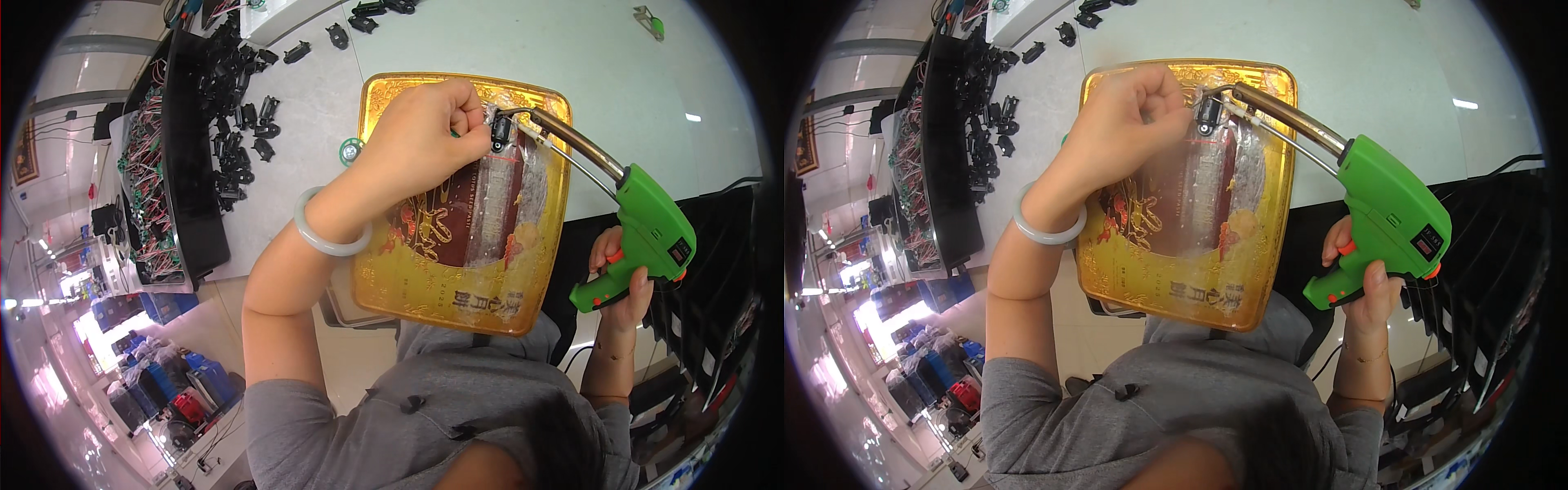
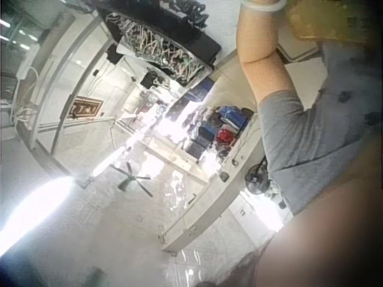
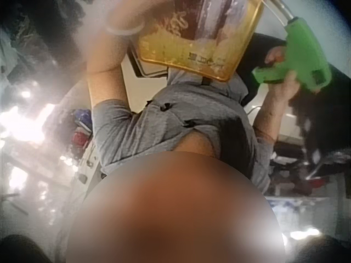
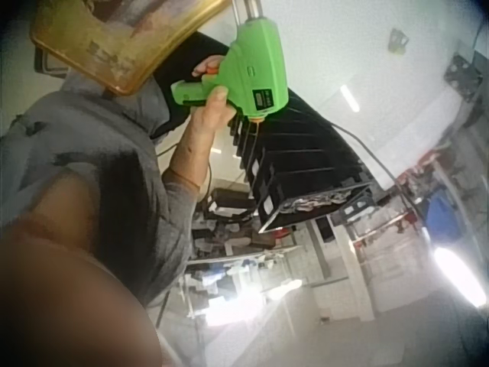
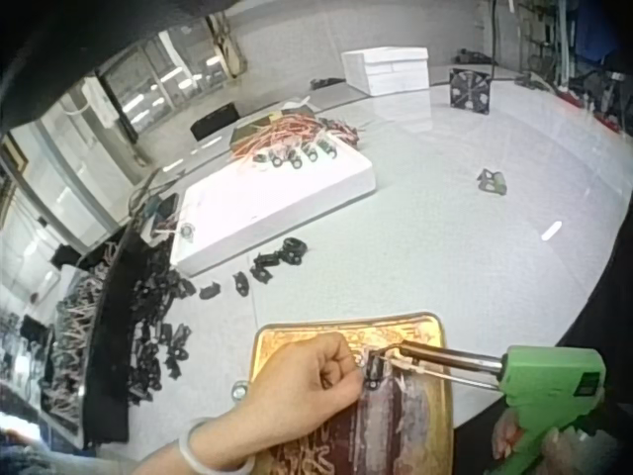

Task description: The person solders wires or components onto small electronic circuit boards using a gun-type soldering iron.

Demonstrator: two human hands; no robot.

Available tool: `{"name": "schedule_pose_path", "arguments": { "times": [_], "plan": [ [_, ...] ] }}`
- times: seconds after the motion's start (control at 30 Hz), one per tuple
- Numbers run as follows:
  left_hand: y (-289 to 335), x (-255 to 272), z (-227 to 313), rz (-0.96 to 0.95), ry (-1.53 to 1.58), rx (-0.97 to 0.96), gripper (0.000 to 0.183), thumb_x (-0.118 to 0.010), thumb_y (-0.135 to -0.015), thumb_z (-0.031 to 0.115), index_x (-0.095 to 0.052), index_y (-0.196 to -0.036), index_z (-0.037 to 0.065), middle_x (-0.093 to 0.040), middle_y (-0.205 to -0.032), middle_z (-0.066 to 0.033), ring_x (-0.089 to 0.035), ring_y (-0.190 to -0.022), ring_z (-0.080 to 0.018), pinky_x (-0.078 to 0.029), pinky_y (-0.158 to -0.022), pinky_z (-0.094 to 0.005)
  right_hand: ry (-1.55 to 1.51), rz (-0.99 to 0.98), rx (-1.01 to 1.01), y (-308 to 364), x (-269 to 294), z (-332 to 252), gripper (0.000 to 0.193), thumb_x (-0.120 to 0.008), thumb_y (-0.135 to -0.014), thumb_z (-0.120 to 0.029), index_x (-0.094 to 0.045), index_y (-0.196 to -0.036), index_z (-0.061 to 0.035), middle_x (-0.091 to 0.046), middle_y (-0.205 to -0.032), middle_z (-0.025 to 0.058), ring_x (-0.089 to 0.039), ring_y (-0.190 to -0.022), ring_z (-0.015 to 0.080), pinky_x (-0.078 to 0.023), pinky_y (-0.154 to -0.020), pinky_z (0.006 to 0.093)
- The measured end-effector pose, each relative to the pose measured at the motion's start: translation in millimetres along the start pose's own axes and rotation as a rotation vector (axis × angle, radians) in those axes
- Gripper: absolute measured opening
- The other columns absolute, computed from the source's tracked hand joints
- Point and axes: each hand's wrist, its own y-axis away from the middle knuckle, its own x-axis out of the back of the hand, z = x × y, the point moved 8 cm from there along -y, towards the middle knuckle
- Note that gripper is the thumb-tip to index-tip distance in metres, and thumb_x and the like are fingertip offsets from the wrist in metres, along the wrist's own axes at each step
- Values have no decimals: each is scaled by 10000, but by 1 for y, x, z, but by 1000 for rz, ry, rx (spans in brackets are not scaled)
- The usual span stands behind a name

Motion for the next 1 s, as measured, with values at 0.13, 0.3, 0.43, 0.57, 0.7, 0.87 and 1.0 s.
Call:
{"name": "schedule_pose_path", "arguments": {
  "times": [0.13, 0.3, 0.43, 0.57, 0.7, 0.87, 1.0],
  "plan": [
    [0, 0, -1, -6, 5, 10, 104, -592, -764, 69, -516, -711, 23, -470, -559, 56, -405, -510, -8, -309, -453, -178, 5, 18, 6, 1, 2, 1, 469, -485, -863, -401, -444, -1049, 28, -467, -848, 117, -468, -722, 176, -398, -581, 261],
    [0, 0, 0, 3, -3, -6, 105, -593, -762, 62, -516, -706, 18, -472, -554, 53, -409, -509, -8, -312, -454, -178, -4, 18, -16, 0, 0, 3, 443, -474, -876, -400, -435, -1017, 18, -446, -847, 102, -441, -719, 159, -377, -584, 252],
    [-1, 0, 0, 11, 4, -25, 107, -594, -760, 55, -515, -700, 14, -473, -553, 49, -412, -511, -8, -314, -455, -178, -15, 27, -37, 1, -1, 4, 433, -473, -884, -407, -426, -982, 12, -423, -840, 84, -413, -717, 146, -356, -589, 242],
    [-1, 1, 1, 14, 1, -32, 110, -594, -761, 53, -513, -696, 15, -471, -554, 50, -410, -512, -8, -313, -457, -176, -33, 20, -47, 1, 0, 7, 433, -485, -879, -406, -426, -976, 11, -420, -834, 80, -411, -714, 144, -352, -588, 236],
    [-1, 0, 0, 10, 21, -19, 114, -594, -765, 52, -509, -696, 18, -460, -556, 54, -399, -515, -7, -307, -457, -178, -3, 14, -34, 2, 1, 6, 476, -450, -877, -445, -440, -987, 19, -433, -856, 91, -424, -725, 151, -357, -594, 243],
    [-1, 1, -2, 1, 28, -6, 112, -593, -768, 52, -506, -705, 18, -455, -561, 56, -393, -521, -7, -301, -458, -179, -23, -2, -21, 2, 2, 0, 593, -423, -859, -502, -463, -1078, 48, -512, -968, 159, -513, -806, 196, -425, -666, 285],
    [-2, 0, -1, -6, 22, -6, 112, -593, -769, 52, -507, -706, 16, -461, -566, 54, -399, -524, -7, -303, -460, -177, -108, 27, -22, 1, 9, 1, 682, -387, -857, -543, -436, -1155, 69, -509, -1069, 193, -537, -906, 220, -448, -740, 306]
  ]
}}
